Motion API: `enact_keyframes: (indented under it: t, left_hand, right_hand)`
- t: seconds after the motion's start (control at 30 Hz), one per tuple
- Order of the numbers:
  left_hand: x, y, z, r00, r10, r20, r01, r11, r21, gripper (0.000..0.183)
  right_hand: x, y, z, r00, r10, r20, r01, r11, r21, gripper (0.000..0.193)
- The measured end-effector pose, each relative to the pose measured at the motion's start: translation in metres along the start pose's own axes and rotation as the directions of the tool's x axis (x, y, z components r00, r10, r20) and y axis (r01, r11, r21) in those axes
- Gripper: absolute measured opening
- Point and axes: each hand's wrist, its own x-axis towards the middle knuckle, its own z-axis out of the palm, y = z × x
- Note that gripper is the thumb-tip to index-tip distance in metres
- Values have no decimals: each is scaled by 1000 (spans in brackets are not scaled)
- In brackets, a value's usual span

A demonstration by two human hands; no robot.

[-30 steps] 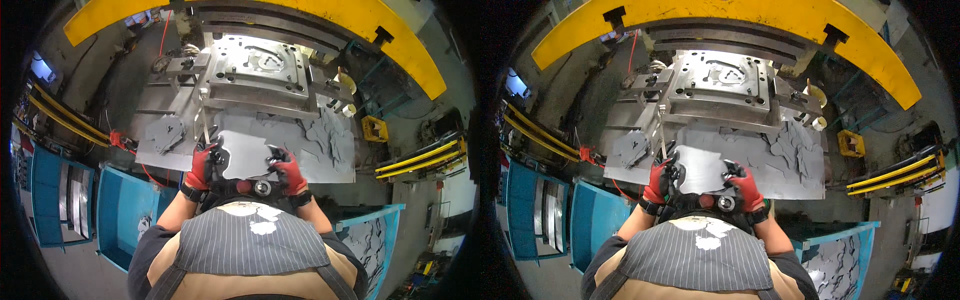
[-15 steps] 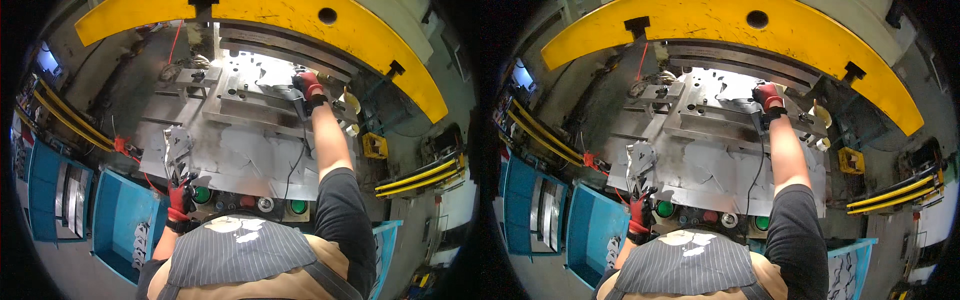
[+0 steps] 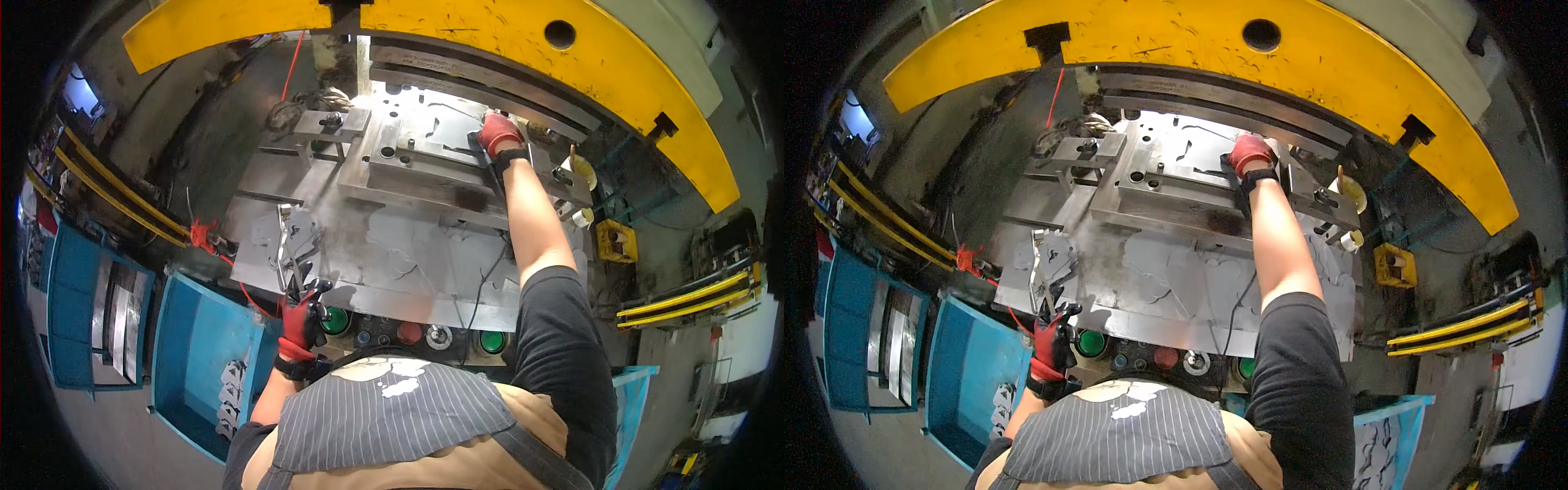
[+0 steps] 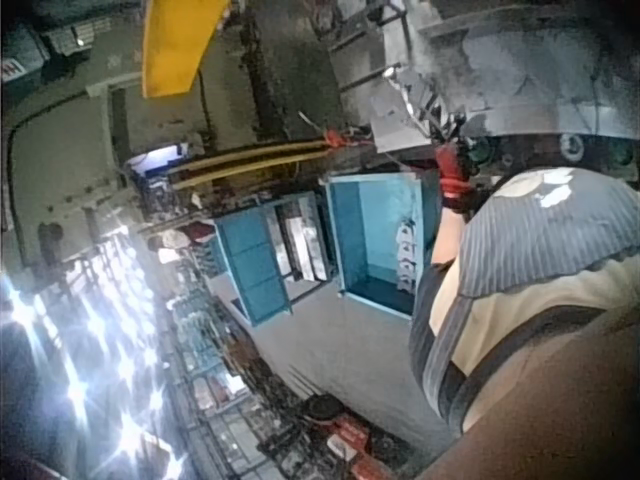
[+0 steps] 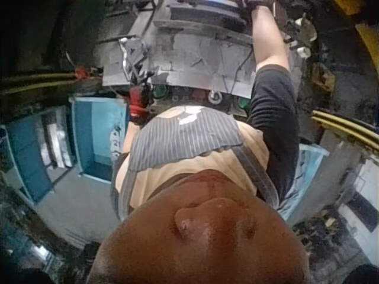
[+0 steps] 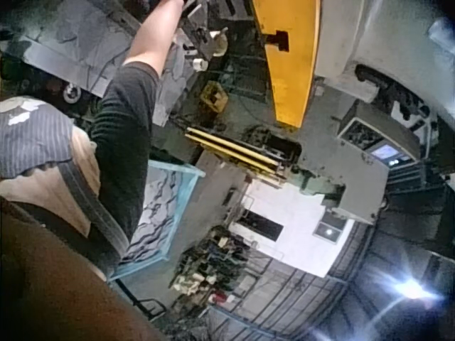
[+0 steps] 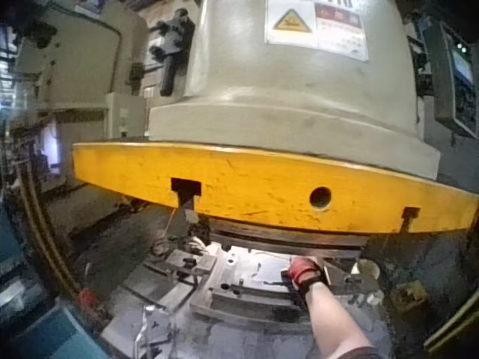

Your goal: Operating an industrial stamping press to process metal parts, including placing blanks and removing finished pieces.

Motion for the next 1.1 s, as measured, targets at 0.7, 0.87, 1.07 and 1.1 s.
enact_keyframes:
  t: [0.7,0.87,1.07,1.1]
  left_hand:
    - [-15,-93,-172,794,-165,-585,321,931,173,24]
    - [6,-170,-177,869,-495,21,464,828,315,42]
    - [63,-226,-182,884,-463,69,323,710,626,46]
    - [64,-229,-196,883,-469,8,351,671,653,46]
  right_hand:
    - [-494,145,184,494,867,67,-330,116,937,36]
    - [-521,163,258,823,248,510,-504,-94,859,35]
    - [-479,132,225,830,230,509,-539,91,838,24]
    - [-475,130,229,820,233,522,-553,94,828,21]
